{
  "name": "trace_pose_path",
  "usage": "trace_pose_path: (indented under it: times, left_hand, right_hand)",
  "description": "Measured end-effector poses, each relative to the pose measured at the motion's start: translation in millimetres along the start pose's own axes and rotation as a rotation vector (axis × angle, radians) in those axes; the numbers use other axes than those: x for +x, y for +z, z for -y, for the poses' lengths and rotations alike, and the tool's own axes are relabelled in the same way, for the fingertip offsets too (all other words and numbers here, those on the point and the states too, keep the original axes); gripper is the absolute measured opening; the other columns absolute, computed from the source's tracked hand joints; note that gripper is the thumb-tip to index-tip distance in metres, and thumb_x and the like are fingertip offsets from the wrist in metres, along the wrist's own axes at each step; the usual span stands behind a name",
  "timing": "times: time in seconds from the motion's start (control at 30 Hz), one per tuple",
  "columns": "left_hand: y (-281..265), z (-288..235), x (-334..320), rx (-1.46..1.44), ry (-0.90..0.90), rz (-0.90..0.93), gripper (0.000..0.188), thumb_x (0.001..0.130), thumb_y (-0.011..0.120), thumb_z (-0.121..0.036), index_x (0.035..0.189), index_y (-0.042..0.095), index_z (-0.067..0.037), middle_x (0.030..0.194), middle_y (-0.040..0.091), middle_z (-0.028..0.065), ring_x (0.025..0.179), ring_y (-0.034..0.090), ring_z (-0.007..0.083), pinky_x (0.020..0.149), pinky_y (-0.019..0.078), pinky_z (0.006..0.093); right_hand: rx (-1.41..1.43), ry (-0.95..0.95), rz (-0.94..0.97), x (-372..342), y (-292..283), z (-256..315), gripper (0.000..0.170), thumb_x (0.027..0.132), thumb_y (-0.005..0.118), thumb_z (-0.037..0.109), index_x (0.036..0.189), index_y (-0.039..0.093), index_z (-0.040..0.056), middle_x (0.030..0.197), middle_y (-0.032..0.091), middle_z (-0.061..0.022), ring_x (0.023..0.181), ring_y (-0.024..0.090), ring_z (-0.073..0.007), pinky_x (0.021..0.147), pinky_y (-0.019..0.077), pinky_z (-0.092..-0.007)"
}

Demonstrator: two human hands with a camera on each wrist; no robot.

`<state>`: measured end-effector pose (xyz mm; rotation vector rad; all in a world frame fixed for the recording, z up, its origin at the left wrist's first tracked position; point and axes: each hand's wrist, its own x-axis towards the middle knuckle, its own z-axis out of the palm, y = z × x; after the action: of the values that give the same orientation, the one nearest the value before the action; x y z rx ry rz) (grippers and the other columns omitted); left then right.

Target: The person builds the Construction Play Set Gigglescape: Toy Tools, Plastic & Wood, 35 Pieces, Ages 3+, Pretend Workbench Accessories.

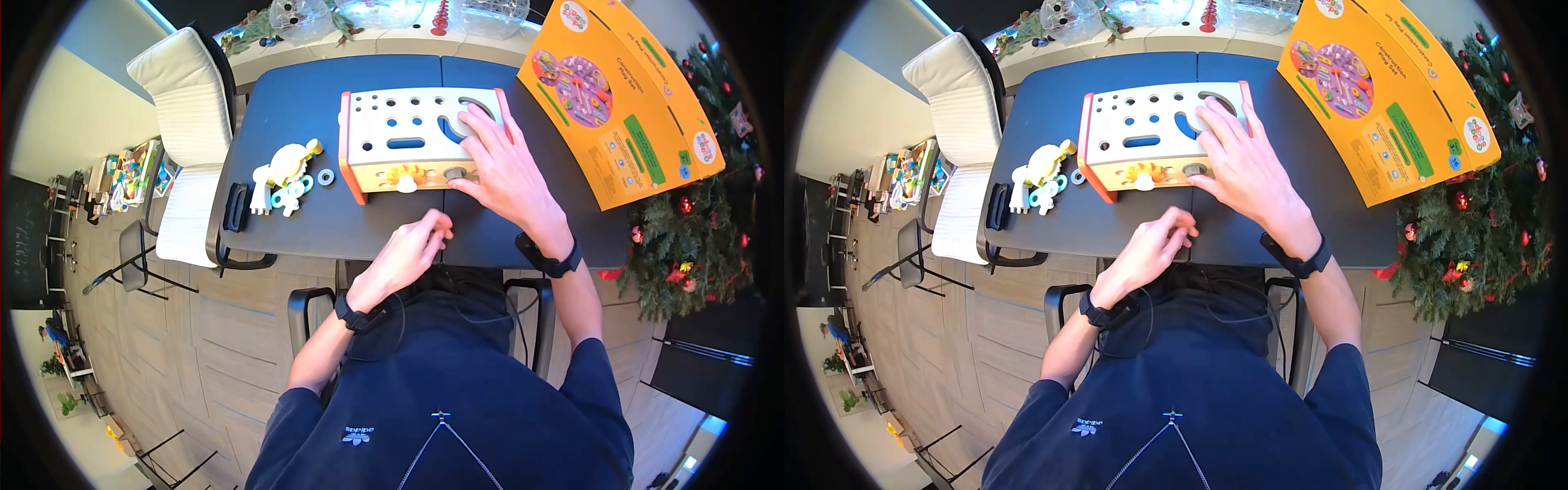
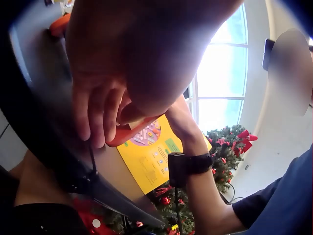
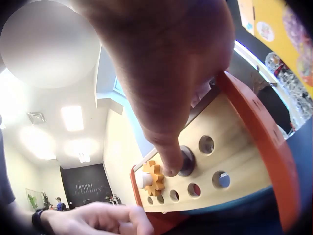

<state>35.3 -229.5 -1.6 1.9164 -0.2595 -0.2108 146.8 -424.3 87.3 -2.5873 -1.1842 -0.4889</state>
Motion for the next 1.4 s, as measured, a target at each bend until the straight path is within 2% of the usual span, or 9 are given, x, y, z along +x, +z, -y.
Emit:
trace_pose_path:
  times: [0.37, 0.53, 0.73, 0.83, 1.07, 1.1, 1.2, 1.3, 1.4]
  left_hand:
    - [-30, 24, -11, -0.025, -0.121, -0.156, 0.028, 0.105, 0.062, -0.012, 0.128, 0.066, 0.003, 0.121, 0.07, 0.0188, 0.106, 0.072, 0.03, 0.092, 0.0558, 0.0393]
    - [-56, 26, -1, -0.412, -0.025, -0.158, 0.065, 0.109, 0.061, -0.013, 0.163, 0.029, 0.004, 0.162, 0.046, 0.0203, 0.152, 0.044, 0.0287, 0.12, 0.0421, 0.039]
    - [-58, 21, -8, -0.559, -0.059, -0.231, 0.079, 0.104, 0.064, -0.01, 0.17, 0.019, -0.007, 0.15, 0.053, 0.0046, 0.118, 0.057, 0.0107, 0.1, 0.0489, 0.03]
    - [-57, 21, -10, -0.566, -0.022, -0.216, 0.084, 0.1, 0.063, -0.003, 0.171, 0.018, -0.008, 0.15, 0.052, 0.0048, 0.105, 0.055, 0.007, 0.087, 0.0499, 0.0263]
    - [-49, 4, -25, -0.368, -0.076, -0.342, 0.086, 0.089, 0.054, 0.007, 0.169, 0.025, -0.005, 0.152, 0.053, 0.0091, 0.117, 0.06, 0.0132, 0.094, 0.0536, 0.0309]
    - [-50, 1, -29, -0.3, -0.16, -0.338, 0.086, 0.091, 0.052, 0.004, 0.171, 0.023, -0.012, 0.147, 0.062, 0.0178, 0.13, 0.064, 0.0267, 0.106, 0.052, 0.0395]
    - [-50, 4, -33, -0.19, -0.198, -0.346, 0.085, 0.092, 0.052, 0.0, 0.17, 0.023, -0.013, 0.139, 0.067, 0.024, 0.123, 0.07, 0.0359, 0.103, 0.0534, 0.0431]
    - [-56, -10, -35, -0.103, -0.307, -0.288, 0.084, 0.092, 0.052, -0.002, 0.17, 0.022, -0.014, 0.136, 0.068, 0.0291, 0.122, 0.069, 0.0454, 0.103, 0.0534, 0.0467]
    - [-59, -5, -38, -0.064, -0.29, -0.239, 0.081, 0.096, 0.051, -0.005, 0.17, 0.02, -0.015, 0.13, 0.07, 0.031, 0.12, 0.068, 0.0487, 0.102, 0.054, 0.0486]
  right_hand:
    - [0.322, 0.321, -0.045, -24, -27, 23, 0.051, 0.073, 0.094, 0.033, 0.103, 0.07, -0.0013, 0.154, 0.057, -0.0164, 0.134, 0.062, -0.0322, 0.104, 0.0539, -0.0406]
    - [1.196, 0.602, -0.098, -44, 3, 19, 0.041, 0.093, 0.081, 0.032, 0.112, 0.069, -0.0029, 0.14, 0.066, -0.0134, 0.121, 0.065, -0.0161, 0.1, 0.0512, -0.0333]
    - [1.783, 0.886, -0.039, -71, 41, 36, 0.058, 0.109, 0.059, 0.05, 0.132, 0.064, -0.0034, 0.125, 0.071, -0.0065, 0.115, 0.065, -0.0104, 0.1, 0.0515, -0.0298]
    - [1.745, 0.999, -0.009, -75, 50, 40, 0.063, 0.113, 0.046, 0.055, 0.137, 0.062, -0.0005, 0.124, 0.071, -0.0049, 0.114, 0.065, -0.0109, 0.101, 0.0515, -0.0305]
    - [1.286, 0.865, 0.176, -100, 67, 24, 0.055, 0.116, 0.035, 0.051, 0.123, 0.064, 0.0035, 0.106, 0.068, -0.0017, 0.09, 0.059, -0.0076, 0.08, 0.0511, -0.0262]
    - [1.175, 0.822, 0.208, -100, 65, 24, 0.055, 0.117, 0.034, 0.05, 0.121, 0.063, 0.0036, 0.105, 0.067, -0.0016, 0.087, 0.058, -0.0075, 0.077, 0.0506, -0.0254]
    - [1.227, 0.859, 0.232, -105, 74, 28, 0.057, 0.117, 0.032, 0.05, 0.131, 0.062, 0.0033, 0.103, 0.066, -0.0009, 0.083, 0.055, -0.0073, 0.07, 0.0482, -0.0233]
    - [1.454, 0.899, 0.212, -104, 71, 39, 0.06, 0.116, 0.033, 0.05, 0.144, 0.057, 0.0025, 0.113, 0.068, -0.0069, 0.096, 0.061, -0.0136, 0.084, 0.0525, -0.029]
    - [1.179, 0.691, 0.12, -107, 80, 42, 0.067, 0.113, 0.039, 0.054, 0.151, 0.051, -0.0002, 0.126, 0.067, -0.0141, 0.114, 0.062, -0.0224, 0.104, 0.049, -0.0371]
